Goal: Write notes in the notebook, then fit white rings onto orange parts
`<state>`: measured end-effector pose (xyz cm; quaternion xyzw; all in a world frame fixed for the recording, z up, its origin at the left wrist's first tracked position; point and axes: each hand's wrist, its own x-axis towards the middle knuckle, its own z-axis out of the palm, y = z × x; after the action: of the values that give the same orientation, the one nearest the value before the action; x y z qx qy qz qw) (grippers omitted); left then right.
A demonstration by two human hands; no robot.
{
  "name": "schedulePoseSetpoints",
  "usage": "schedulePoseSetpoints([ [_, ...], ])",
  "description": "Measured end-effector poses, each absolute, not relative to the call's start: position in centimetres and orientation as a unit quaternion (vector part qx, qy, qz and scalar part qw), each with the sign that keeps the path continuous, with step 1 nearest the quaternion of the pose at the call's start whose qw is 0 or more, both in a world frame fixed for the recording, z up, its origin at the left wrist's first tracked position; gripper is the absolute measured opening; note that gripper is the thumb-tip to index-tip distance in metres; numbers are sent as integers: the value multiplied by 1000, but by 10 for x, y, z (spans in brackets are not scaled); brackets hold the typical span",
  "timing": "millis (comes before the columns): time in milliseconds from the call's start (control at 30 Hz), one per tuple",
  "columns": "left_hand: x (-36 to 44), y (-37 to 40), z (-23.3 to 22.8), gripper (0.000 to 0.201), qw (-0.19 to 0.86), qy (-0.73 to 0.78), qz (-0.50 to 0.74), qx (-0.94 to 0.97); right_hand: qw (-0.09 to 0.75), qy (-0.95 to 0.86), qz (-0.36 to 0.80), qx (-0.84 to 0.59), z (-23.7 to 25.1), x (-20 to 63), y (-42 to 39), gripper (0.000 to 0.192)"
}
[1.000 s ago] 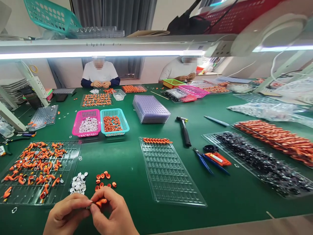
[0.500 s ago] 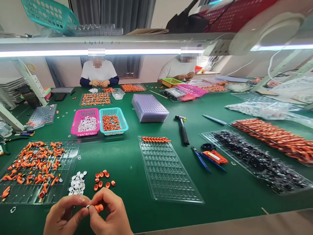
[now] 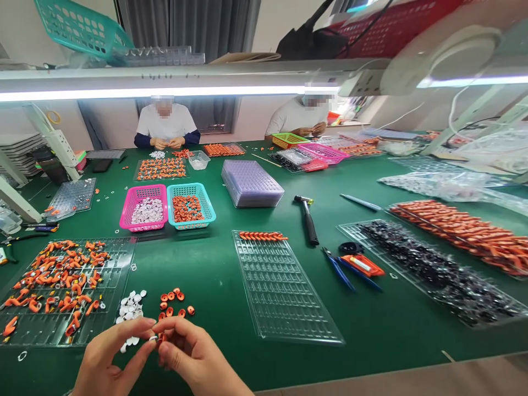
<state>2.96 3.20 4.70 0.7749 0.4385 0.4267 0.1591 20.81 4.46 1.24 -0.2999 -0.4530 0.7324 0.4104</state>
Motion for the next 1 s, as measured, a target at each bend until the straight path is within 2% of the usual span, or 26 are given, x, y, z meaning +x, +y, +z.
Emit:
schedulePoseSetpoints([
  [100,31,31,44,37,209,441,460,742,444,-393,751,-291,5,203,46,35],
  [267,34,25,38,22,399,492,516,577,468,-352,769,-255,4,201,44,38],
  [400,34,28,41,29,490,515,479,515,474,-357,763,-255,11,202,40,36],
  [467,33,31,42,30,504,513,454,526,462,-376,755,-274,14,204,39,35],
  [667,34,36,31,15,494,495,426,574,451,-446,710,-306,11,204,39,32],
  [800,32,34,23,12,476,505,432,576,489,-548,564,-377,6,201,37,12],
  [867,32,34,20,11,471,510,428,579,480,-593,508,-400,5,200,36,4],
  [1000,34,34,19,9,439,513,420,607,451,-653,430,-430,3,202,36,15],
])
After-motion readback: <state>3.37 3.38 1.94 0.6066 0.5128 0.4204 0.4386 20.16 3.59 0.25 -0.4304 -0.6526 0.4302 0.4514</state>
